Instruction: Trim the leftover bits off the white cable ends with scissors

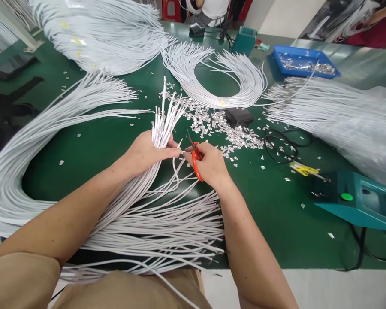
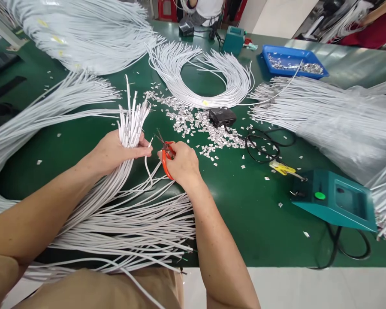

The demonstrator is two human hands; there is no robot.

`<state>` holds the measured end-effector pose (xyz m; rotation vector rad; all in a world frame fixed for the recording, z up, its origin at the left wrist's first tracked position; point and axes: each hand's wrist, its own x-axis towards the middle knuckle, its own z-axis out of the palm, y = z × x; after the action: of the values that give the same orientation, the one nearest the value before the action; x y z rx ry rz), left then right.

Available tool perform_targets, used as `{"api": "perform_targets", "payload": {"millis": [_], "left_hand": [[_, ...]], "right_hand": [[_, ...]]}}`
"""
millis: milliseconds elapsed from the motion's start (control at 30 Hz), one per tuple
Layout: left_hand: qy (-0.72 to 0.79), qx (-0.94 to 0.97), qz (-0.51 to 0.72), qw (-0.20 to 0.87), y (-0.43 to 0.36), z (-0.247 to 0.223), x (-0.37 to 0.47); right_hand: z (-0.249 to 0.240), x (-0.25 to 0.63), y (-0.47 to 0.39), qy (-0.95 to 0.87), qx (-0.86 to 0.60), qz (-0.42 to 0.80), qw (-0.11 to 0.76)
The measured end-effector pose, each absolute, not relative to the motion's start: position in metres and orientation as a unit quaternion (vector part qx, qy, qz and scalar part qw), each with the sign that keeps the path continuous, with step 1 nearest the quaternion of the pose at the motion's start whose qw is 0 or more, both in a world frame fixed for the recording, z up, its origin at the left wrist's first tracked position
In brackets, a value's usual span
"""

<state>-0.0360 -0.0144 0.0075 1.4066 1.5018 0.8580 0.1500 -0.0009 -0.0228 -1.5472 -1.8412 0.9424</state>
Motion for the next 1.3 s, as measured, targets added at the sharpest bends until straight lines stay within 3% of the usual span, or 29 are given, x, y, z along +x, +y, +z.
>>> {"api": "perform_targets", "payload": {"millis": [200, 467, 833, 933, 1133, 1300], "left_hand": [[0.612, 0.592, 0.327, 0.410, -0.015, 0.010, -0.036], [0.615, 0.600, 0.323, 0.396, -0.015, 0.011, -0.035], [0.539, 0.528, 0.372, 0.541, -0.013, 0.006, -0.035], [0.538, 0.526, 0.371, 0.544, -0.014, 0.007, -0.035], [0.566, 0.580, 0.321, 0.490, -0.015, 0.009, -0.033], [0.586, 0.594, 0.301, 0.462, -0.016, 0.010, -0.031]], "right_hand": [[-0.023, 0.147, -0.003, -0.758, -0.569, 0.256, 0.186], [-0.020, 0.148, -0.004, -0.782, -0.570, 0.205, 0.149], [-0.025, 0.147, -0.002, -0.775, -0.569, 0.218, 0.170], [-0.024, 0.152, 0.000, -0.756, -0.563, 0.262, 0.205], [-0.016, 0.146, -0.002, -0.559, -0.478, 0.537, 0.413], [-0.015, 0.137, -0.005, -0.449, -0.464, 0.622, 0.443]]}}
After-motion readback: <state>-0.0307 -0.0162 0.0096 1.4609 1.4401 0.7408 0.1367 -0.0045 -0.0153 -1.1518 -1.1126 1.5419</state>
